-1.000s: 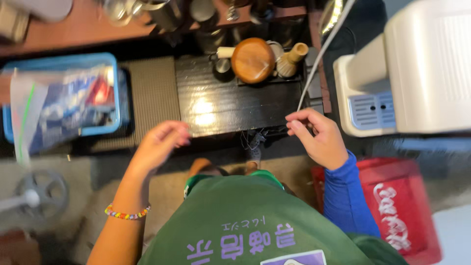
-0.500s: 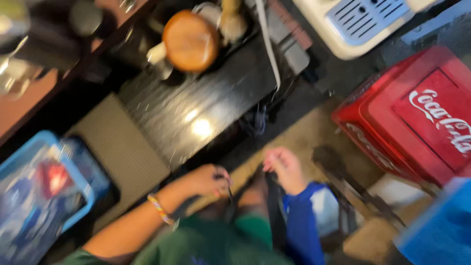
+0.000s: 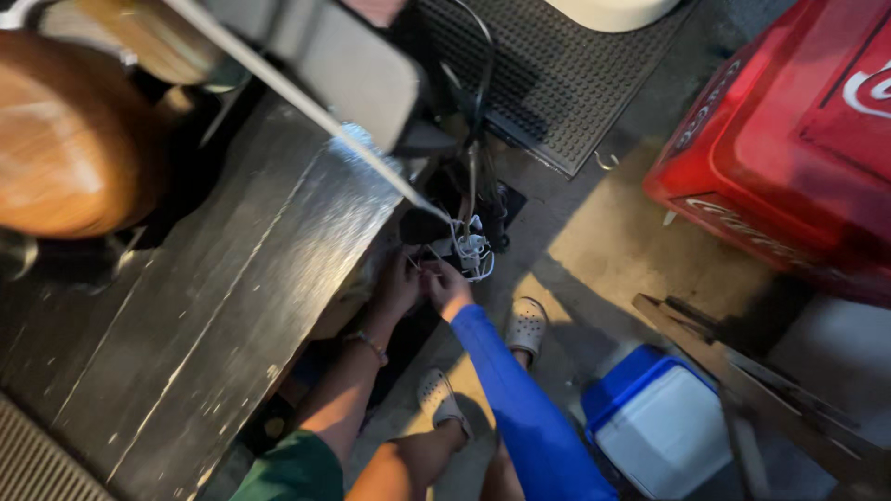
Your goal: The person organizes items on a service cart, moving a container of straws, a napkin dispenser, and a small appliance. They then wipe a bottle with a cloth and plug in a small lamp.
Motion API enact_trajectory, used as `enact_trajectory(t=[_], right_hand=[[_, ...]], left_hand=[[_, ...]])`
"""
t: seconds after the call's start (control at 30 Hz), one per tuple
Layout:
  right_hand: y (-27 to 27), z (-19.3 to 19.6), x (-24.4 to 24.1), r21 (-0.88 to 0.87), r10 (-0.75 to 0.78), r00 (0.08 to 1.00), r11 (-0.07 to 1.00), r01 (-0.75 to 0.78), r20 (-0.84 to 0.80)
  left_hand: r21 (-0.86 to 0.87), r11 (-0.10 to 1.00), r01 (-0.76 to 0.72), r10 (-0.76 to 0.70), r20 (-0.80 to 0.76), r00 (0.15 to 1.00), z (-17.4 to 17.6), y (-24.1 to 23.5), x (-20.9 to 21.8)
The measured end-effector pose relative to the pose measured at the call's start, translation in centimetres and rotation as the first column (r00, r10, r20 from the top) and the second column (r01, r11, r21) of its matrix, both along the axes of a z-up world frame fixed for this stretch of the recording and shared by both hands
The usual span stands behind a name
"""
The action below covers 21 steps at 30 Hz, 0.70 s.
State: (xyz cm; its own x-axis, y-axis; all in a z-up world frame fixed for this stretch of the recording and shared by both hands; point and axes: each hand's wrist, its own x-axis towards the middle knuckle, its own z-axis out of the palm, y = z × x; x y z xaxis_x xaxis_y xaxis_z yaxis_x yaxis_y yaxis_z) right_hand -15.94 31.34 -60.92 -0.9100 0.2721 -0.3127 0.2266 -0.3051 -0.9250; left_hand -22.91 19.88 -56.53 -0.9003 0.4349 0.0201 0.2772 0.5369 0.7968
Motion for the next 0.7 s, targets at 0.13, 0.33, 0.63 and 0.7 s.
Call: enact_trajectory(t=[0.13,0.33,0.63,0.7], right_hand=[[-2.1,-2.4,-2.9,0.456,0.066,0.994,0.89,-0.02,-0.084],[-3.7,-4.3,-5.1,0.351,0.006,0.959,0.93,-0.109,0.282],[-2.5,-6.9,-4.0,0.368,0.03,0.978,0.924,-0.106,0.206],[-2.1,-5.9,-3.4,0.454,0.041,0.972,0.879,-0.144,0.23]], left_hand=[[-0.136,0.954,-0.267,0.296,0.29,0.91,0.1,-0.3,-1.8],[0.201,0.574,-0.794,0.149,0.927,0.343,1.7,2.5,-5.4],[0.176,-0.262,-0.949,-0.256,0.935,0.244,-0.5,3.1,-8.4],[0.157,-0.27,-0.95,-0.214,0.952,0.218,-1.4,2.7,-8.8]])
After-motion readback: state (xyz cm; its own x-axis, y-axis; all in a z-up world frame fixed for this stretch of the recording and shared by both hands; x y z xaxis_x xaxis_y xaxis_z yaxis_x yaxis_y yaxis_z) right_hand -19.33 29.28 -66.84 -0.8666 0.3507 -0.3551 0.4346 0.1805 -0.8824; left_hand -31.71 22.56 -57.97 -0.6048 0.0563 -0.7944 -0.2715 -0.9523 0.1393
